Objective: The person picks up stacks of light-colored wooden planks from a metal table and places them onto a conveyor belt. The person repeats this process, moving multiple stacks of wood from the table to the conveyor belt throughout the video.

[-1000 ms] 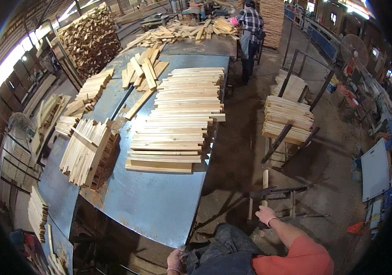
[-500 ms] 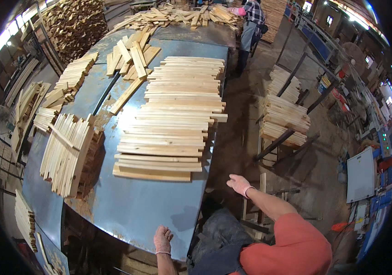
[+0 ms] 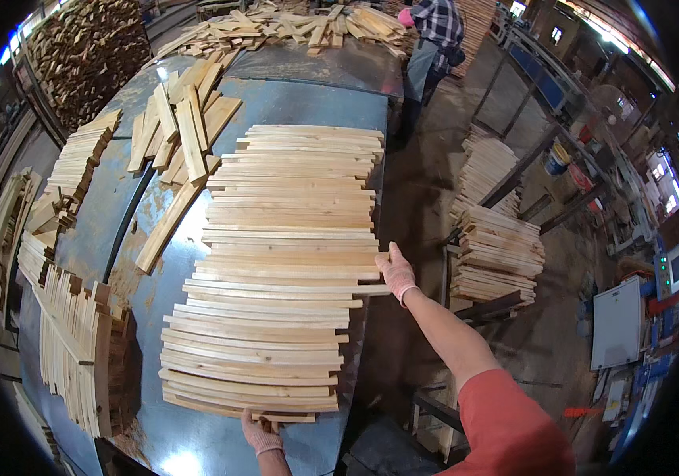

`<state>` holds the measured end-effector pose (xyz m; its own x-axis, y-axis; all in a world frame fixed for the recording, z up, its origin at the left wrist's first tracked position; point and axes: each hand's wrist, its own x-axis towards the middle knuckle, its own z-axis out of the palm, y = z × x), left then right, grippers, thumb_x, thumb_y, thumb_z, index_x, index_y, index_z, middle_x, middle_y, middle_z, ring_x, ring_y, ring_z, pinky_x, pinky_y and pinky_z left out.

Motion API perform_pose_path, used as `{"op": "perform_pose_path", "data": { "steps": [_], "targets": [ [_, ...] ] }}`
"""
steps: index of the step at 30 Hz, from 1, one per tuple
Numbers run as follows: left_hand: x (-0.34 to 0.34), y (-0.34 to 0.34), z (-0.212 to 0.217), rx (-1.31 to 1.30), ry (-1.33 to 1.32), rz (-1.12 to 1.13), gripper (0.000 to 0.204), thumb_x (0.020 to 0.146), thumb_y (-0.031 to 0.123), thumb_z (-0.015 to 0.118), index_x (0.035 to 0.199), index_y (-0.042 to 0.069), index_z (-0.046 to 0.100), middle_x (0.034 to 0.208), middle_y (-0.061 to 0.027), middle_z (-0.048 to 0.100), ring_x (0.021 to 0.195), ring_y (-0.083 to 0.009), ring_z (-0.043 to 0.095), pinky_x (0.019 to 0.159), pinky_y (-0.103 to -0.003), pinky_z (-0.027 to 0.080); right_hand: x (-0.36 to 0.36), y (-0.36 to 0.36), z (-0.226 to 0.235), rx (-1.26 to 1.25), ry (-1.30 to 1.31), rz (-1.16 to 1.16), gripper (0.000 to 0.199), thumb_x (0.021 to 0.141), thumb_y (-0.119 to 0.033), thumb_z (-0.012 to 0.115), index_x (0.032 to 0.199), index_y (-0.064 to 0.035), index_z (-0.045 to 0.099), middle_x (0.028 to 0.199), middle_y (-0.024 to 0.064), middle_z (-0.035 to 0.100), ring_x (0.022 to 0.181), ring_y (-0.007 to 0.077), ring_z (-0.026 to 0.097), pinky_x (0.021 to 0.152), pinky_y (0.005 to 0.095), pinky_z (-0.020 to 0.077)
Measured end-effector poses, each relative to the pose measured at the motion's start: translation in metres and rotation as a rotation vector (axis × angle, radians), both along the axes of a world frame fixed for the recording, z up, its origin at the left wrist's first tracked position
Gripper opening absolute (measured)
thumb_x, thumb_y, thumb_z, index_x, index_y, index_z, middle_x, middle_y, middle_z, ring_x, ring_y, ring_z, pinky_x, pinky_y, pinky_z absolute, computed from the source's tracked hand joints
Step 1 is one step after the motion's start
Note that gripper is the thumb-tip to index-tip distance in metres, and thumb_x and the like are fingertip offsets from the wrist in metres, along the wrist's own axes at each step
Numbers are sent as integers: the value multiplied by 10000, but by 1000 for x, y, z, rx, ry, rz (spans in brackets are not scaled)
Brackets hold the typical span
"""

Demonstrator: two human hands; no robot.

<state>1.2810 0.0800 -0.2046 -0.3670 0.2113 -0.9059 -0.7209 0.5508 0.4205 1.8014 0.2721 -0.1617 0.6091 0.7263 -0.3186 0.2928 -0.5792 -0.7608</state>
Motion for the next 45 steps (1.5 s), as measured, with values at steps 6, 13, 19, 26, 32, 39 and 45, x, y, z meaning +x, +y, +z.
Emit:
{"op": "perform_pose_path", "data": {
  "steps": [6, 13, 19, 26, 32, 39, 45],
  "targets": [
    [-1, 13, 17, 229, -2, -90, 307, 1051, 436, 638, 1029, 135, 578, 755, -18, 614, 613, -171, 597, 526, -310, 477, 4, 34, -22, 77, 44, -36, 770, 1027, -456, 658, 1597, 19, 454, 1496, 265, 618, 1394, 356, 597, 1157, 395, 452],
    [2, 18, 2, 241, 312, -286, 221, 1047, 264, 651, 986, 95, 521, 738, -8, 562, 618, -128, 529, 542, -304, 418, -35, -4, -22, 3, 64, 20, 652, 1028, -434, 661, 1450, 60, 601, 1266, 223, 735, 1213, 318, 686, 1070, 398, 503],
    [-50, -13, 18, 108, 587, -287, 279, 1028, 291, 676, 941, 37, 600, 887, -26, 590, 831, -155, 531, 777, -351, 482, -119, -126, -10, -82, 160, 408, 642, 1023, -379, 697, 1490, 43, 570, 1350, 212, 703, 1296, 306, 653, 1141, 381, 462],
    [-128, -35, 16, 83, 729, -609, 413, 1076, 384, 577, 1214, 1, 646, 1202, -128, 631, 1127, -248, 559, 1004, -365, 444, -136, -89, -5, -11, -49, 1061, 515, 1006, -341, 707, 1391, -6, 645, 1306, 241, 706, 1269, 391, 663, 1096, 416, 513],
    [-171, -42, -24, -102, 967, -1020, 751, 1122, 514, 369, 1669, 2, 336, 1745, -299, 241, 1629, -483, 160, 1340, -494, 100, -206, 49, -74, 273, 57, 723, 531, 1075, -250, 649, 1507, 45, 562, 1481, 245, 630, 1372, 349, 603, 1161, 410, 459],
    [-144, -13, -30, 208, 578, -412, 722, 1120, 398, 517, 1701, 45, 272, 1717, -207, 325, 1561, -363, 354, 1296, -455, 275, -262, 56, -86, 175, 566, 612, 683, 1077, -274, 645, 1618, 67, 404, 1530, 199, 580, 1409, 274, 543, 1206, 366, 397],
    [-139, -10, 13, 491, 195, -117, 670, 1034, 233, 676, 1608, 13, 408, 1430, -133, 622, 1266, -211, 635, 1104, -383, 527, -259, 63, -70, -208, 758, 675, 581, 996, -263, 676, 1461, 62, 549, 1233, 117, 676, 1087, 210, 659, 973, 347, 543]
  ]
}}
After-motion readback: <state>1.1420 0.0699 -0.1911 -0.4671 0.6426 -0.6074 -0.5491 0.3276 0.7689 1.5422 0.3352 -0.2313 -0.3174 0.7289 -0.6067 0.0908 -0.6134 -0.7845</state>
